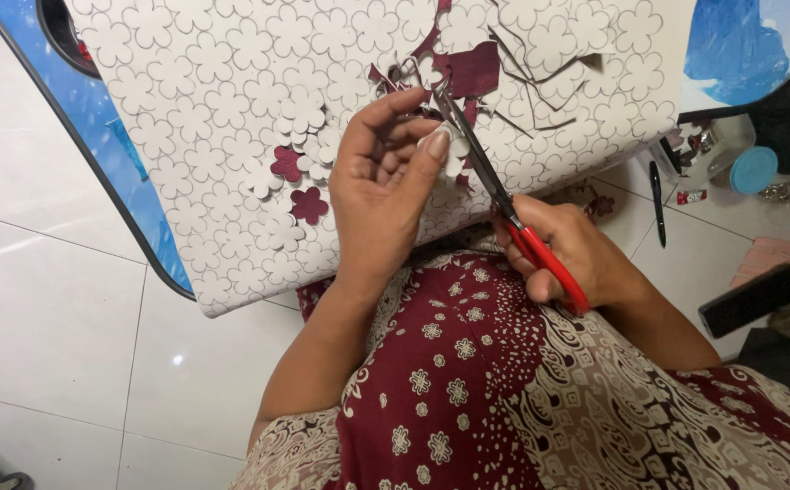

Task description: The person sits with a board on their lap and uses red-handled scissors to trim white foam pieces into flower shapes, rotating each piece by hand to cut around the petals. Cut flowers are set on the board while maroon scraps accumulate, and the person occasionally moves scraps aside before cutting the next piece.

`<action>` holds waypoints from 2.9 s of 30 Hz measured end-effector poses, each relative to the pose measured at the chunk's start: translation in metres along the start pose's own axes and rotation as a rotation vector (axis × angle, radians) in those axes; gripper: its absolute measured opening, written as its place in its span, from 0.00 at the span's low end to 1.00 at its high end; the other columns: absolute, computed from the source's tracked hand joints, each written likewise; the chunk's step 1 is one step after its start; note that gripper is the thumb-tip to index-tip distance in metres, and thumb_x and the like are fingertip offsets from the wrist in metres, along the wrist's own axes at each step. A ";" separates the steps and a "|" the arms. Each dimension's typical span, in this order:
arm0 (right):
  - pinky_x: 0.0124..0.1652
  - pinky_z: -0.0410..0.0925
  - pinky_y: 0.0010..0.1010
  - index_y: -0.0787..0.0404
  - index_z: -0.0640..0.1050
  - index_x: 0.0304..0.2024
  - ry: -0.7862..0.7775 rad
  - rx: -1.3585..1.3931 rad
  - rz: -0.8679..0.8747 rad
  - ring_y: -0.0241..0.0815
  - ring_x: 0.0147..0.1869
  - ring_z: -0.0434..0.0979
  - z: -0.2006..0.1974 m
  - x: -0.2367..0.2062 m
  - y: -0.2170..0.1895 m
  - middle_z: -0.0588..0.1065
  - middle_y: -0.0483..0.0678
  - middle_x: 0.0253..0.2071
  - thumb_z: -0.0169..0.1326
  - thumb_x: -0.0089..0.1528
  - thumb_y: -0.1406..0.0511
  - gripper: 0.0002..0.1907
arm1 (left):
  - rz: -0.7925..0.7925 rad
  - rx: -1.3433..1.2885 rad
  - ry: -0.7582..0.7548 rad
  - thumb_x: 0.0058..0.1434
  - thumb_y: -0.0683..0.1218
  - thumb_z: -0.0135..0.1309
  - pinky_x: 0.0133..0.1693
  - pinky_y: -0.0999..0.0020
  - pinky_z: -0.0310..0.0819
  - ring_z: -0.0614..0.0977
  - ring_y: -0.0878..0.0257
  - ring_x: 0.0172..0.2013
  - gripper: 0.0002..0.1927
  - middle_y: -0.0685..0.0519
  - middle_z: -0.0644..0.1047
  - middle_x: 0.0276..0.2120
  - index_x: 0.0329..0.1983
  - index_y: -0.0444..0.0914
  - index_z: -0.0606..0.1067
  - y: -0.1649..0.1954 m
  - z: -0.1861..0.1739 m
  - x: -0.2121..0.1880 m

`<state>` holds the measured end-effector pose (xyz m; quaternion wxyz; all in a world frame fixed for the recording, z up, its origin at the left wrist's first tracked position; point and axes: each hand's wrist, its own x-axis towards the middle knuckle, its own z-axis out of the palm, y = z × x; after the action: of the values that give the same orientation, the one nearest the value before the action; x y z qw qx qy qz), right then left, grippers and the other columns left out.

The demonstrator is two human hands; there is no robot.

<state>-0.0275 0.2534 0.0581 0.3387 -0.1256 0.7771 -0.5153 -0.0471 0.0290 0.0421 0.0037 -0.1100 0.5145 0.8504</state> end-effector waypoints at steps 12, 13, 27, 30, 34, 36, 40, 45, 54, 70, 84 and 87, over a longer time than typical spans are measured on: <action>0.31 0.65 0.28 0.64 0.71 0.53 -0.015 -0.054 0.039 0.33 0.30 0.70 0.001 0.005 -0.016 0.70 0.41 0.27 0.34 0.42 0.17 0.65 | -0.101 -0.108 -0.090 0.67 0.34 0.60 0.44 0.76 0.79 0.80 0.69 0.42 0.25 0.50 0.78 0.44 0.66 0.29 0.68 0.000 0.012 -0.009; 0.31 0.65 0.29 0.64 0.71 0.54 -0.009 -0.046 0.042 0.34 0.30 0.70 0.001 0.005 -0.018 0.70 0.42 0.28 0.34 0.42 0.17 0.66 | -0.114 -0.110 -0.096 0.66 0.34 0.59 0.44 0.76 0.80 0.80 0.69 0.42 0.25 0.50 0.78 0.43 0.66 0.29 0.68 0.001 0.013 -0.009; 0.30 0.63 0.27 0.64 0.69 0.52 -0.004 -0.048 -0.023 0.32 0.29 0.67 -0.002 0.005 -0.015 0.68 0.40 0.26 0.36 0.45 0.18 0.62 | -0.146 -0.048 -0.142 0.65 0.34 0.60 0.44 0.75 0.80 0.81 0.68 0.41 0.30 0.48 0.79 0.41 0.69 0.29 0.65 0.008 0.012 -0.007; 0.28 0.61 0.26 0.62 0.70 0.48 -0.008 -0.044 -0.013 0.31 0.27 0.66 -0.003 0.004 -0.014 0.67 0.38 0.24 0.37 0.44 0.18 0.60 | -0.122 -0.033 -0.141 0.65 0.34 0.60 0.45 0.75 0.82 0.83 0.68 0.42 0.31 0.49 0.80 0.41 0.69 0.30 0.64 0.008 0.009 -0.006; 0.26 0.61 0.26 0.60 0.70 0.44 -0.019 -0.066 -0.013 0.30 0.24 0.66 -0.005 0.003 -0.012 0.66 0.37 0.22 0.36 0.45 0.18 0.57 | -0.097 -0.020 -0.129 0.66 0.34 0.60 0.44 0.76 0.80 0.82 0.68 0.41 0.30 0.49 0.80 0.41 0.70 0.30 0.65 0.008 0.006 -0.006; 0.26 0.61 0.26 0.59 0.70 0.43 -0.017 -0.083 -0.023 0.30 0.24 0.66 -0.006 0.003 -0.010 0.66 0.37 0.22 0.37 0.45 0.18 0.56 | -0.088 -0.008 -0.115 0.66 0.34 0.61 0.42 0.77 0.78 0.81 0.69 0.40 0.30 0.50 0.79 0.41 0.70 0.29 0.66 0.008 0.005 -0.005; 0.25 0.61 0.26 0.58 0.69 0.39 -0.024 -0.094 -0.051 0.30 0.24 0.66 -0.008 0.002 -0.006 0.66 0.36 0.22 0.39 0.46 0.19 0.53 | -0.063 0.031 -0.106 0.66 0.35 0.61 0.45 0.77 0.80 0.83 0.68 0.42 0.29 0.49 0.81 0.42 0.68 0.30 0.66 0.007 0.001 -0.002; 0.24 0.60 0.26 0.58 0.68 0.35 -0.029 -0.106 -0.030 0.30 0.23 0.64 -0.009 0.000 -0.003 0.65 0.35 0.21 0.42 0.44 0.20 0.51 | -0.058 0.003 -0.086 0.65 0.35 0.61 0.44 0.77 0.79 0.82 0.68 0.41 0.29 0.49 0.81 0.41 0.68 0.29 0.66 0.007 -0.002 0.001; 0.22 0.59 0.25 0.56 0.69 0.34 -0.057 -0.116 -0.054 0.29 0.20 0.64 -0.010 0.001 0.003 0.63 0.35 0.17 0.44 0.45 0.22 0.47 | -0.008 0.057 -0.068 0.66 0.33 0.61 0.44 0.76 0.81 0.83 0.68 0.41 0.29 0.49 0.80 0.41 0.69 0.30 0.66 0.008 -0.007 0.004; 0.20 0.59 0.23 0.57 0.69 0.31 -0.086 -0.085 -0.006 0.28 0.18 0.65 -0.012 -0.003 0.011 0.64 0.35 0.16 0.46 0.45 0.23 0.46 | -0.012 0.081 -0.065 0.66 0.33 0.61 0.47 0.77 0.82 0.83 0.68 0.43 0.27 0.49 0.80 0.42 0.66 0.29 0.68 0.007 -0.013 0.005; 0.29 0.65 0.27 0.61 0.71 0.46 -0.054 -0.050 -0.009 0.32 0.28 0.71 -0.005 0.006 -0.011 0.69 0.39 0.25 0.37 0.44 0.18 0.59 | -0.041 -0.038 -0.097 0.67 0.35 0.62 0.45 0.80 0.77 0.79 0.72 0.42 0.22 0.53 0.78 0.43 0.62 0.33 0.70 0.000 0.004 -0.007; 0.30 0.65 0.26 0.62 0.71 0.47 -0.046 0.014 0.018 0.32 0.29 0.71 -0.004 0.006 -0.011 0.70 0.40 0.26 0.36 0.42 0.17 0.61 | -0.028 -0.090 -0.104 0.69 0.36 0.61 0.48 0.78 0.77 0.79 0.72 0.41 0.18 0.52 0.78 0.43 0.60 0.31 0.72 -0.005 0.010 -0.008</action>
<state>-0.0363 0.2482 0.0664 0.3619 -0.1278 0.7666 -0.5148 -0.0410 0.0412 0.0440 0.0374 -0.0728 0.4732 0.8771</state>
